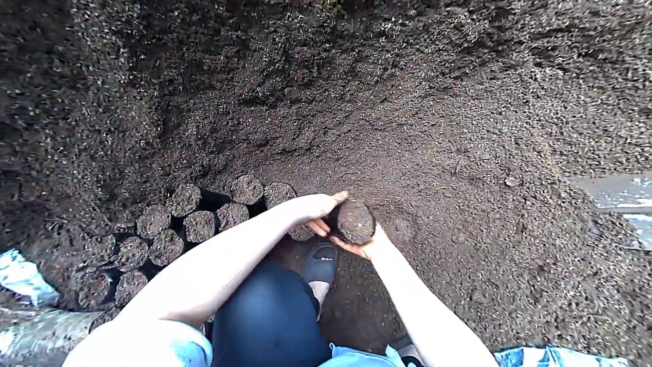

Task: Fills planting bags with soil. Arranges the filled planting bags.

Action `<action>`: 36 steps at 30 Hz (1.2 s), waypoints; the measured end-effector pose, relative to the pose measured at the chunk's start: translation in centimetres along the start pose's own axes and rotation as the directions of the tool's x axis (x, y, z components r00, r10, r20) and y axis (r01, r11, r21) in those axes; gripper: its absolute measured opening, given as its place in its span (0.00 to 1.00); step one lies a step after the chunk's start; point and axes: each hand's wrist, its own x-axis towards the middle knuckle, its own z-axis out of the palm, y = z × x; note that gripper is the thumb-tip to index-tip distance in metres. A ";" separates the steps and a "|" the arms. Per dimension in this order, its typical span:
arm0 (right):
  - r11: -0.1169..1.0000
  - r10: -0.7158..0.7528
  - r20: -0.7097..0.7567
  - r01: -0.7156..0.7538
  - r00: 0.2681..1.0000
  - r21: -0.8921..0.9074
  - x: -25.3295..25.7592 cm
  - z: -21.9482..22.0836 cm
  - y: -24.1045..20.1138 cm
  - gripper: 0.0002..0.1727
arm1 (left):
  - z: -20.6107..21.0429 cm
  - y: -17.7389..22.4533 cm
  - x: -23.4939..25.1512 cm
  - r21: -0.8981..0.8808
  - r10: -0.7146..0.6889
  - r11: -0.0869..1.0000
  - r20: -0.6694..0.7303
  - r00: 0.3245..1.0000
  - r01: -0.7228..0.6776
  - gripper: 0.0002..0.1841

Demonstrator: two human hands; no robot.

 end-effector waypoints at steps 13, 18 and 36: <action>0.861 0.074 -0.187 -0.158 0.979 -0.483 5.8 1.2 -1.4 0.46 | -0.2 -12.7 -1.9 -0.052 -0.125 0.992 -0.421 0.898 0.114 0.31; 0.864 0.089 -0.195 -0.174 0.977 -0.473 5.8 0.7 -1.4 0.47 | 0.2 -12.3 0.9 0.405 -0.051 0.857 -0.549 0.834 0.319 0.25; 0.758 0.119 -0.145 -0.184 0.982 -0.626 5.7 0.3 -2.9 0.47 | 5.2 -14.2 3.8 -0.489 -0.119 0.830 -0.624 0.772 -0.267 0.29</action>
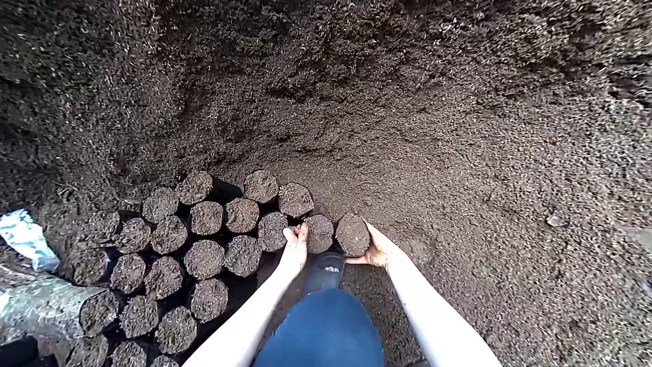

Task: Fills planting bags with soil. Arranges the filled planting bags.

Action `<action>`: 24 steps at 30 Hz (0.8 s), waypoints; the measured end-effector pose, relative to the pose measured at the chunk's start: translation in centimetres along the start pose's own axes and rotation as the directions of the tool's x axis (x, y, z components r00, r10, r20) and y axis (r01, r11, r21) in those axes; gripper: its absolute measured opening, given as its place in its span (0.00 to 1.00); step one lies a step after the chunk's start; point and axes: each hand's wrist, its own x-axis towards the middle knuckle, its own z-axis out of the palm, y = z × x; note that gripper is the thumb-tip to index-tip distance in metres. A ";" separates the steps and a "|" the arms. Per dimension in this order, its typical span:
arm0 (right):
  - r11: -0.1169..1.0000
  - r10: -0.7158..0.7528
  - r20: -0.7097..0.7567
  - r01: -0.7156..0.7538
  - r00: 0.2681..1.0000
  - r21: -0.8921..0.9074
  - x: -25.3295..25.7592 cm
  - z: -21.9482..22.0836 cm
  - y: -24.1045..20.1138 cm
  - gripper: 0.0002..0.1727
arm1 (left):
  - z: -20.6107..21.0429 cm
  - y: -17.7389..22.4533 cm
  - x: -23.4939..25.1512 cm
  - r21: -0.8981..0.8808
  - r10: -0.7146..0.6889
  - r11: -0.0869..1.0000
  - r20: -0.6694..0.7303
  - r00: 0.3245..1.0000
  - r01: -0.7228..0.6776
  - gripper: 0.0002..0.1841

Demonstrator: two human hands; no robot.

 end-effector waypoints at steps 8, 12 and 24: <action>0.999 0.002 -0.003 -0.002 1.000 -0.038 0.3 -1.9 0.1 0.38 | 0.8 -3.0 -2.6 -0.534 -0.244 0.808 0.085 0.966 0.251 0.27; 0.994 -0.001 0.057 0.008 0.998 -0.110 0.9 -1.3 0.3 0.31 | 1.3 -4.0 0.5 -0.591 -0.460 0.686 0.100 0.882 0.424 0.28; 0.998 -0.045 0.067 0.047 0.997 -0.036 5.2 -0.5 -0.7 0.27 | 2.1 -4.1 4.5 -0.265 -0.393 0.889 -0.020 0.919 0.374 0.24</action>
